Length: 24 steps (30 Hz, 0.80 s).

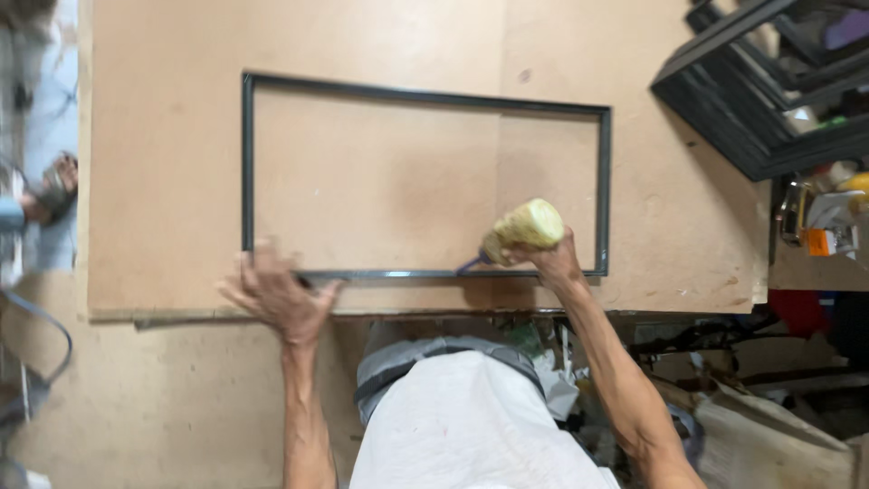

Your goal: The person applies glue from a bottle along the inner edges of multiple black rectangular frames placed on a workbench. They handle each frame one at a time, apply glue along the perimeter, and set the frames aside on the bench.

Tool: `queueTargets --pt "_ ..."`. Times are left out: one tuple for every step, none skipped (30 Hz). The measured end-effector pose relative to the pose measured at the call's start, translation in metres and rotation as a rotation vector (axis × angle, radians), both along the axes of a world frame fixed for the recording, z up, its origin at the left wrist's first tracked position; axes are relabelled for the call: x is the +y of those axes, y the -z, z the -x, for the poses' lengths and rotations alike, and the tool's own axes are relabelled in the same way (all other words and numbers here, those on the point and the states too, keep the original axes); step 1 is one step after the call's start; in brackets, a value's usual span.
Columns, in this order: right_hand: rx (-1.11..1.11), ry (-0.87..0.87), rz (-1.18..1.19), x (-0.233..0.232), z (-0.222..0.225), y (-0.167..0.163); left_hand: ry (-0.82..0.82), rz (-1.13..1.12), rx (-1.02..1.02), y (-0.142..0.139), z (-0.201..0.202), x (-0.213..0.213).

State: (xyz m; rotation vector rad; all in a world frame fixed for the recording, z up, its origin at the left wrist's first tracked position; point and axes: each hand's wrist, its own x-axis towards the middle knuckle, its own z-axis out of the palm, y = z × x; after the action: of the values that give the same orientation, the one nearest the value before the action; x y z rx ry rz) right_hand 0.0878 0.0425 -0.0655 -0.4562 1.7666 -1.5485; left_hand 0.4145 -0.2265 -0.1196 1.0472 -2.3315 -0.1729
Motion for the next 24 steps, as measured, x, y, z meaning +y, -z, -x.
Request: queueTargets --pt "0.012 0.053 -0.027 0.021 0.011 -0.001 0.143 -0.072 -0.059 -0.003 0.020 0.013" --pt "0.022 0.101 -0.051 0.040 0.021 -0.001 0.281 -0.137 -0.123 -0.004 0.042 0.027" --pt "0.051 0.158 -0.083 0.059 0.032 -0.004 0.401 -0.142 -0.194 -0.005 0.065 0.043" --pt "0.078 0.213 -0.115 0.080 0.041 -0.008 0.516 -0.146 -0.269 -0.005 0.085 0.059" --pt "0.109 0.311 -0.063 0.100 0.048 -0.010 0.576 -0.153 -0.310 -0.006 0.101 0.071" --pt "0.139 0.410 -0.010 0.119 0.056 -0.015 0.637 -0.159 -0.352 -0.008 0.115 0.076" --pt "0.002 0.515 0.185 0.139 0.064 -0.020 0.659 -0.107 -0.312 -0.011 0.125 0.076" --pt "-0.138 0.612 0.380 0.155 0.073 -0.022 0.683 -0.059 -0.272 -0.015 0.135 0.071" --pt "-0.187 0.690 0.421 0.168 0.081 -0.023 0.711 -0.010 -0.232 -0.021 0.145 0.062" --pt "-0.239 0.775 0.461 0.186 0.085 -0.025 0.683 0.078 -0.167 -0.028 0.156 0.047" --pt "-0.293 0.863 0.504 0.200 0.086 -0.027 0.659 0.166 -0.100 -0.037 0.171 0.029" --pt "-0.314 0.910 0.625 0.206 0.089 -0.024 0.557 0.230 -0.161 -0.047 0.191 0.014" --pt "-0.336 0.957 0.737 0.209 0.092 -0.022 0.456 0.285 -0.223 -0.058 0.213 0.001" --pt "-0.357 1.005 0.849 0.215 0.091 -0.023 0.406 0.239 -0.169 -0.070 0.238 -0.012" --pt "-0.470 1.102 0.842 0.219 0.089 -0.023 0.358 0.194 -0.112 -0.086 0.267 -0.017" --pt "-0.579 1.187 0.840 0.216 0.092 -0.023 0.418 0.156 -0.059 -0.097 0.298 -0.013" --pt "-0.688 1.258 0.835 0.213 0.092 -0.025 0.470 0.114 -0.002 -0.109 0.327 -0.007" --pt "-0.731 1.230 0.922 0.214 0.092 -0.027 0.573 0.178 0.010 -0.119 0.354 0.006" --pt "-0.774 1.191 1.006 0.215 0.093 -0.027 0.669 0.245 0.023 -0.130 0.382 0.023" --pt "-0.820 1.147 1.083 0.218 0.091 -0.029 0.747 0.317 0.015 -0.142 0.408 0.039" --pt "-0.806 1.142 1.109 0.223 0.090 -0.030 0.824 0.388 0.003 -0.154 0.433 0.058" --pt "-0.789 1.134 1.137 0.230 0.087 -0.030 0.879 0.449 -0.012 -0.167 0.459 0.075" --pt "-0.771 1.123 1.168 0.239 0.084 -0.030 0.931 0.513 -0.025 -0.181 0.486 0.092" --pt "-0.779 1.201 1.157 0.251 0.084 -0.029 0.976 0.589 -0.030 -0.194 0.513 0.109"
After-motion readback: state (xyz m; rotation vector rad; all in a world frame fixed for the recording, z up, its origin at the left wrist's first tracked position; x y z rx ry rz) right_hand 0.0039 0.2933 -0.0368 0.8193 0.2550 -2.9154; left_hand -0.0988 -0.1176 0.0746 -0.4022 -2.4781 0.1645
